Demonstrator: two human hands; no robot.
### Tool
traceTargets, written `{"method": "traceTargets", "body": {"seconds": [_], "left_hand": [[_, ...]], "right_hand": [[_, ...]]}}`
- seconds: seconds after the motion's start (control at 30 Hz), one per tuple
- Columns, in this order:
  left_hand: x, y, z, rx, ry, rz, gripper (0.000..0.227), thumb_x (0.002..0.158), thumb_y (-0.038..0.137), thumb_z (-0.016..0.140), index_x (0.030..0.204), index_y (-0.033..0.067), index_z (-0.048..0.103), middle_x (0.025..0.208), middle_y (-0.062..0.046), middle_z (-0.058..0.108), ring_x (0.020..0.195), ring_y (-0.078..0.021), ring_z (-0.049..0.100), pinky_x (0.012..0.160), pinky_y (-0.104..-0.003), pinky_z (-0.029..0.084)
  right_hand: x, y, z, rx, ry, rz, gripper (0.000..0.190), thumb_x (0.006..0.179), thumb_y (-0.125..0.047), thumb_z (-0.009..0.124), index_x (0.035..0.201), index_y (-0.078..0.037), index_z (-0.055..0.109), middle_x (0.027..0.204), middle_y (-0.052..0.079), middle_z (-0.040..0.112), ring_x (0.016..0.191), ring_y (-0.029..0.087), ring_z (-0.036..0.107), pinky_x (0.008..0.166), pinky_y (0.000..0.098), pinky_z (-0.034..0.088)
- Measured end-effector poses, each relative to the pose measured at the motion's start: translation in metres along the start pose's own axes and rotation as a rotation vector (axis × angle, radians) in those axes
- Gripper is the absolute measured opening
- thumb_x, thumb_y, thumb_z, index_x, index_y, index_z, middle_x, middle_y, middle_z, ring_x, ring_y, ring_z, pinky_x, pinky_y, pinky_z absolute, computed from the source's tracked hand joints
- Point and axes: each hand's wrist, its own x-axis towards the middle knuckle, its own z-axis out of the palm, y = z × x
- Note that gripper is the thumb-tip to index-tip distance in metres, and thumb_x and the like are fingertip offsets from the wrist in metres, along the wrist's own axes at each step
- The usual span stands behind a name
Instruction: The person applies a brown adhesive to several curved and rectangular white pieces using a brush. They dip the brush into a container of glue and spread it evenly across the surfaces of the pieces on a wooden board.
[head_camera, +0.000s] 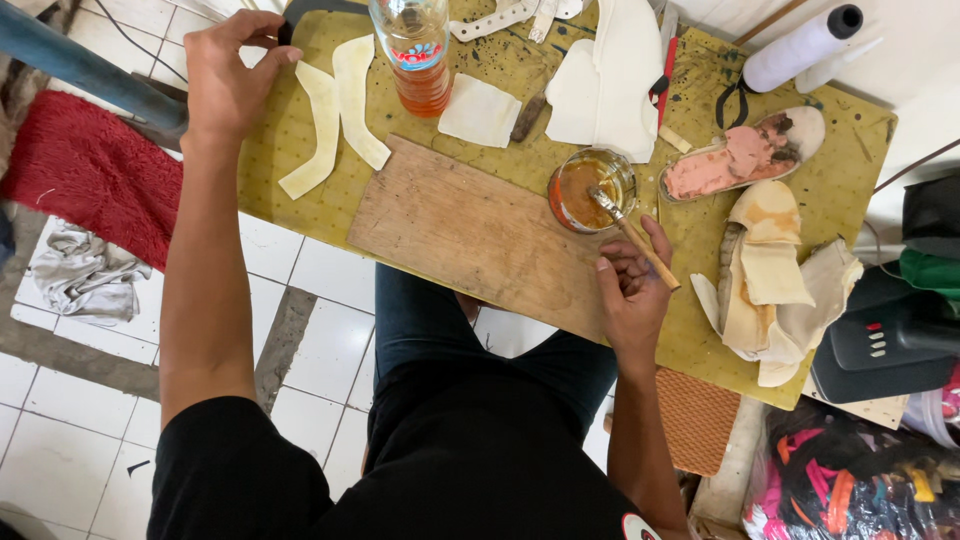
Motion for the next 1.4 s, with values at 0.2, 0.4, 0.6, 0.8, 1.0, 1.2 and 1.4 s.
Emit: {"method": "traceTargets", "body": {"seconds": [0.2,0.4,0.6,0.8,1.0,1.2,1.4], "left_hand": [[0.0,0.002,-0.004,0.012,-0.006,-0.077,0.033,0.093,0.006,0.088,0.112,-0.0043,0.063,0.095,-0.021,0.074,0.089,-0.0297,0.073,0.083,-0.041,0.053],[-0.006,-0.024,-0.002,0.059,-0.05,0.034,0.036,0.098,0.013,0.095,0.1,-0.0066,0.065,0.092,-0.015,0.073,0.086,-0.0263,0.072,0.078,-0.036,0.054],[-0.007,-0.024,-0.003,0.146,-0.045,0.075,0.02,0.109,0.006,0.085,0.1,-0.0062,0.072,0.091,-0.011,0.073,0.061,-0.0197,0.05,0.058,-0.034,0.039],[-0.001,-0.005,-0.007,0.157,-0.048,0.079,0.026,0.12,0.013,0.064,0.103,-0.0064,0.058,0.09,-0.016,0.071,0.081,-0.0323,0.071,0.069,-0.04,0.048],[0.003,0.054,-0.004,0.188,0.261,0.184,0.034,0.121,0.021,0.049,0.103,-0.0077,0.059,0.083,-0.016,0.065,0.069,-0.025,0.065,0.062,-0.035,0.058],[-0.009,0.194,0.043,-0.243,0.272,0.225,0.023,0.086,-0.022,0.056,0.09,0.0,0.061,0.076,-0.01,0.065,0.075,-0.037,0.067,0.075,-0.045,0.054],[0.043,0.231,0.112,-0.285,-0.225,-0.067,0.027,0.093,-0.002,0.052,0.119,0.001,0.059,0.094,-0.022,0.065,0.088,-0.0421,0.068,0.076,-0.049,0.057]], "right_hand": [[0.0,-0.001,0.0,-0.018,0.007,0.004,0.057,0.091,-0.002,0.062,0.142,-0.011,0.038,0.095,0.01,0.063,0.076,0.009,0.055,0.07,0.0196,0.046],[-0.001,0.001,0.0,-0.027,0.007,0.017,0.056,0.091,-0.003,0.062,0.141,-0.011,0.039,0.096,0.009,0.063,0.074,0.008,0.053,0.068,0.0186,0.044],[-0.001,-0.001,0.001,-0.039,0.012,0.027,0.055,0.091,-0.003,0.062,0.141,-0.011,0.04,0.095,0.009,0.063,0.074,0.008,0.054,0.068,0.0185,0.045],[-0.002,-0.001,0.0,-0.052,0.015,-0.005,0.056,0.091,-0.001,0.062,0.141,-0.011,0.04,0.094,0.01,0.063,0.075,0.009,0.054,0.069,0.0193,0.045],[-0.006,-0.01,-0.01,-0.021,0.009,0.023,0.064,0.089,0.0,0.062,0.145,-0.011,0.034,0.101,0.009,0.064,0.083,0.009,0.057,0.077,0.0198,0.047],[0.017,-0.025,-0.002,-0.187,0.06,-0.075,0.11,0.072,-0.02,0.09,0.152,-0.011,0.016,0.122,0.026,0.056,0.103,0.034,0.058,0.076,0.0402,0.052],[0.032,-0.029,0.017,-0.34,0.001,-0.178,0.115,0.066,-0.017,0.093,0.152,-0.006,0.017,0.15,0.027,0.032,0.132,0.047,0.043,0.108,0.0557,0.039]]}}
